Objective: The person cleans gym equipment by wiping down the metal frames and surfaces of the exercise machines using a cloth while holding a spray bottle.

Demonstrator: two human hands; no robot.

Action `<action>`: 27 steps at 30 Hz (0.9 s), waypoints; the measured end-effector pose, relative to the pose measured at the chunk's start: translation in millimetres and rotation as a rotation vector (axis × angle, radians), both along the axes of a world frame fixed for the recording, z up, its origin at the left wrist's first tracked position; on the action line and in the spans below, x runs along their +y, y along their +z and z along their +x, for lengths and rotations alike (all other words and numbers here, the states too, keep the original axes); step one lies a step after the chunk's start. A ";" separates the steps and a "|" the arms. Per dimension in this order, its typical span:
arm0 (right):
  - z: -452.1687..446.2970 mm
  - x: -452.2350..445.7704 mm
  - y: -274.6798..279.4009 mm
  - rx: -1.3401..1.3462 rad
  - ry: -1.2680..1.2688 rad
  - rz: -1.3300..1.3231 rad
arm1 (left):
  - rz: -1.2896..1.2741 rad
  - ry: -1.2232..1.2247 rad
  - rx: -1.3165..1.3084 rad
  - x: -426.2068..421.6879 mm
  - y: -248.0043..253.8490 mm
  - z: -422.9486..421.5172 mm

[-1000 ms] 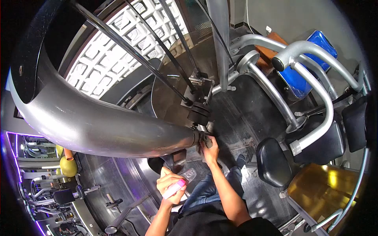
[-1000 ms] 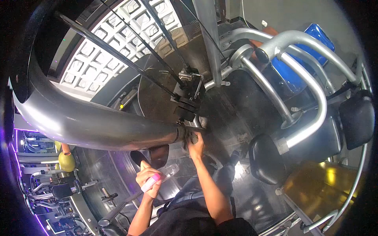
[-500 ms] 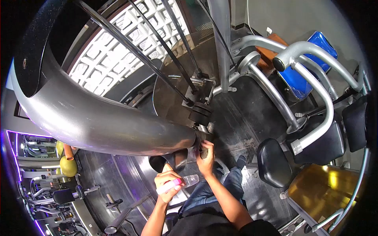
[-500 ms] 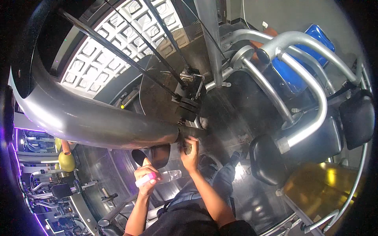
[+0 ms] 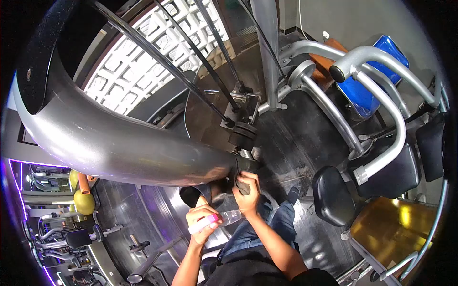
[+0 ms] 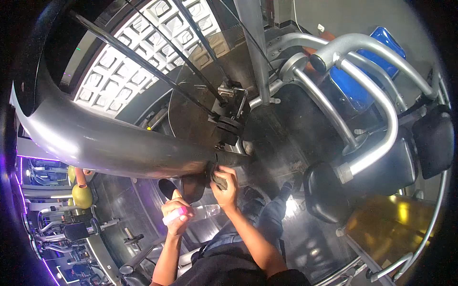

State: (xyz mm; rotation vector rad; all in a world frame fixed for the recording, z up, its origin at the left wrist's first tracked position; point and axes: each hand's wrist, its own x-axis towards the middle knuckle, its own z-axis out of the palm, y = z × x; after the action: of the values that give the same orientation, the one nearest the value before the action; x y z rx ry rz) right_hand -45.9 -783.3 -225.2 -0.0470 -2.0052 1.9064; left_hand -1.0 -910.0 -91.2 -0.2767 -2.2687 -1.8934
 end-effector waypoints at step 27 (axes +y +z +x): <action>-46.8 46.7 25.1 0.061 0.408 0.152 | 0.021 0.122 -0.085 14.1 2.9 -1.5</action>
State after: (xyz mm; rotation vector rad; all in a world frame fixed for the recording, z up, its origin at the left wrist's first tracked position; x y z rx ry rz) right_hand -92.7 -736.5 -200.1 0.4886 -2.2412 1.9435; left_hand -2.5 -895.9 -88.2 -0.0543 -2.2613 -1.8994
